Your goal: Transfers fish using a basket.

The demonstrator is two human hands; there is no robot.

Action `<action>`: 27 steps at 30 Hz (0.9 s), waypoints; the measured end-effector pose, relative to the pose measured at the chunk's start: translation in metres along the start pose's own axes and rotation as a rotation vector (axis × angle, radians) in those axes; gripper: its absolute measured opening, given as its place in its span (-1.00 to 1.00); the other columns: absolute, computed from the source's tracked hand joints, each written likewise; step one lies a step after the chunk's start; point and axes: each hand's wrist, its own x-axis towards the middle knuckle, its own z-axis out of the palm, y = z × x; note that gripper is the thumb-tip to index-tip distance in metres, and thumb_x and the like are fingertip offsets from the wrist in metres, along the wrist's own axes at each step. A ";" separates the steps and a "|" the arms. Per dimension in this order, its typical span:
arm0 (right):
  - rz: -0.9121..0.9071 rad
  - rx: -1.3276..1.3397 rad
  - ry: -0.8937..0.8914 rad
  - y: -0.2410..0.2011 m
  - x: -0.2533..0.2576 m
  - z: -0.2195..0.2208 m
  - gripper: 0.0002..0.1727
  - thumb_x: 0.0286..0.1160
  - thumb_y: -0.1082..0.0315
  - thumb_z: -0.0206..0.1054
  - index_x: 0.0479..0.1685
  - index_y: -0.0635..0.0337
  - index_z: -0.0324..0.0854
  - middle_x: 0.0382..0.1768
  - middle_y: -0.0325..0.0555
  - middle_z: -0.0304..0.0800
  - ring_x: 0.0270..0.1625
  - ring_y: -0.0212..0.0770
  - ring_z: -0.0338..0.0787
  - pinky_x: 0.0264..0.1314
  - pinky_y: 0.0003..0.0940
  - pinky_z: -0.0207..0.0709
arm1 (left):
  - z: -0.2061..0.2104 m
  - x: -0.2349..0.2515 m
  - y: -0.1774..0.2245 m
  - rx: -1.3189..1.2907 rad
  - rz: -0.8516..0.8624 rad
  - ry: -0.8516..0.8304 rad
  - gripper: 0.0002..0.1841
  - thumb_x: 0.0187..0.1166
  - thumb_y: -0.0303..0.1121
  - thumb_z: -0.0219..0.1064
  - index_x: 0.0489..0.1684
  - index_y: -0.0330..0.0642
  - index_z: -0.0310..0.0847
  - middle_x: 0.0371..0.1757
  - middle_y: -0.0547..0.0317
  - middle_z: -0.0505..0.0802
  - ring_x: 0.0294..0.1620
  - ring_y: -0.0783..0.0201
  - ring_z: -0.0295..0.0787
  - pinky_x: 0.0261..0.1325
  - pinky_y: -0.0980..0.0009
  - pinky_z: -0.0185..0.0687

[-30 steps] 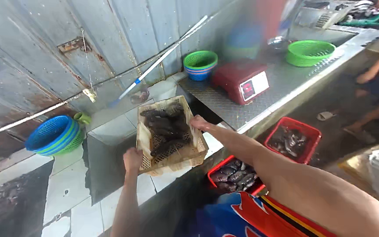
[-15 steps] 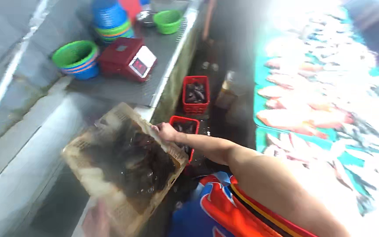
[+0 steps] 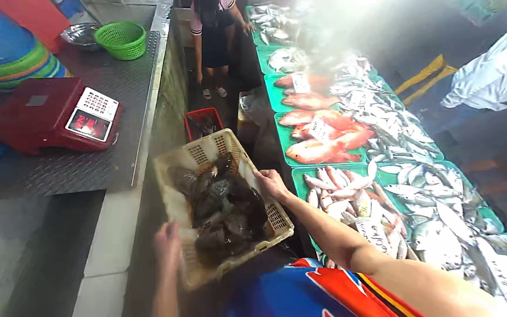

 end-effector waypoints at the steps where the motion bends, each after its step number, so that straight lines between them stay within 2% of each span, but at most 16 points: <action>1: 0.026 -0.030 0.024 0.002 0.014 -0.012 -0.43 0.58 -0.25 0.29 -0.35 0.12 0.77 -0.43 -0.08 0.80 -0.31 -0.13 0.80 -0.12 0.04 0.68 | 0.022 0.026 0.004 -0.010 -0.019 -0.058 -0.55 0.74 -0.06 0.24 -0.01 -0.38 0.75 -0.10 -0.22 0.83 -0.02 -0.06 0.76 0.15 -0.17 0.63; 3: 0.103 -0.099 0.061 0.005 0.050 -0.033 -0.53 0.47 -0.15 0.42 -0.35 0.14 0.76 -0.39 -0.05 0.80 -0.27 -0.08 0.80 -0.08 0.09 0.66 | 0.073 0.078 0.008 0.000 -0.055 -0.169 -0.55 0.75 -0.06 0.23 0.00 -0.37 0.74 -0.07 -0.20 0.82 0.01 -0.04 0.76 0.18 -0.13 0.63; 5: 0.167 -0.200 0.080 0.004 0.098 -0.049 -0.61 0.39 -0.05 0.45 -0.36 0.13 0.76 -0.37 -0.03 0.80 -0.23 -0.03 0.80 -0.07 0.14 0.63 | 0.122 0.131 0.016 0.014 -0.086 -0.274 -0.54 0.76 -0.05 0.22 0.05 -0.39 0.73 0.00 -0.23 0.83 0.07 -0.06 0.76 0.23 -0.12 0.62; 10: 0.328 -0.289 0.043 -0.002 0.259 -0.069 -0.70 0.42 0.10 0.42 -0.25 0.19 0.78 -0.26 0.09 0.82 -0.12 0.09 0.81 -0.02 0.25 0.61 | 0.221 0.267 0.048 0.007 -0.232 -0.411 -0.51 0.73 -0.04 0.27 -0.02 -0.44 0.74 -0.05 -0.30 0.81 0.00 -0.11 0.75 0.17 -0.15 0.62; 13: 0.433 -0.273 -0.009 -0.025 0.351 -0.070 -0.66 0.49 0.10 0.39 -0.08 0.22 0.79 -0.12 0.14 0.84 -0.03 0.09 0.82 0.07 0.22 0.63 | 0.255 0.336 0.063 -0.021 -0.337 -0.501 -0.55 0.67 -0.10 0.35 0.05 -0.43 0.74 0.11 -0.32 0.80 0.19 -0.13 0.72 0.33 -0.16 0.56; 15: 0.489 -0.275 -0.034 -0.040 0.411 -0.058 -0.61 0.48 0.08 0.40 0.01 0.24 0.76 -0.06 0.17 0.83 0.01 0.10 0.83 0.12 0.21 0.67 | 0.273 0.381 0.061 -0.012 -0.374 -0.556 -0.58 0.66 -0.13 0.36 0.10 -0.41 0.74 0.15 -0.30 0.81 0.23 -0.12 0.74 0.37 -0.15 0.56; 19: 0.530 -0.345 -0.046 -0.058 0.518 -0.036 -0.57 0.41 0.05 0.44 0.02 0.25 0.73 -0.02 0.15 0.83 0.06 0.08 0.84 0.13 0.17 0.67 | 0.312 0.457 0.062 0.021 -0.427 -0.646 -0.64 0.69 -0.24 0.31 0.22 -0.38 0.70 0.22 -0.29 0.80 0.27 -0.12 0.73 0.39 -0.14 0.56; 22: 0.553 -0.392 -0.057 -0.078 0.573 -0.032 -0.53 0.42 0.03 0.46 0.07 0.27 0.73 0.11 0.20 0.80 0.23 0.12 0.79 0.29 0.20 0.61 | 0.336 0.503 0.074 0.079 -0.461 -0.717 -0.61 0.72 -0.28 0.25 0.38 -0.34 0.63 0.36 -0.29 0.74 0.42 -0.14 0.66 0.51 -0.15 0.50; 23: 0.556 -0.401 -0.058 -0.081 0.586 -0.031 -0.50 0.41 0.02 0.47 0.08 0.29 0.72 0.12 0.21 0.80 0.25 0.14 0.78 0.31 0.22 0.60 | 0.341 0.513 0.078 0.092 -0.465 -0.727 -0.61 0.71 -0.29 0.25 0.37 -0.34 0.63 0.35 -0.29 0.74 0.42 -0.14 0.66 0.50 -0.14 0.50; 27: 0.537 -0.421 -0.043 -0.084 0.618 -0.037 -0.50 0.40 0.00 0.48 0.04 0.30 0.72 0.05 0.24 0.82 0.17 0.18 0.82 0.23 0.25 0.64 | 0.357 0.544 0.090 0.109 -0.446 -0.714 -0.64 0.65 -0.31 0.28 0.31 -0.29 0.69 0.32 -0.24 0.78 0.39 -0.11 0.69 0.47 -0.15 0.53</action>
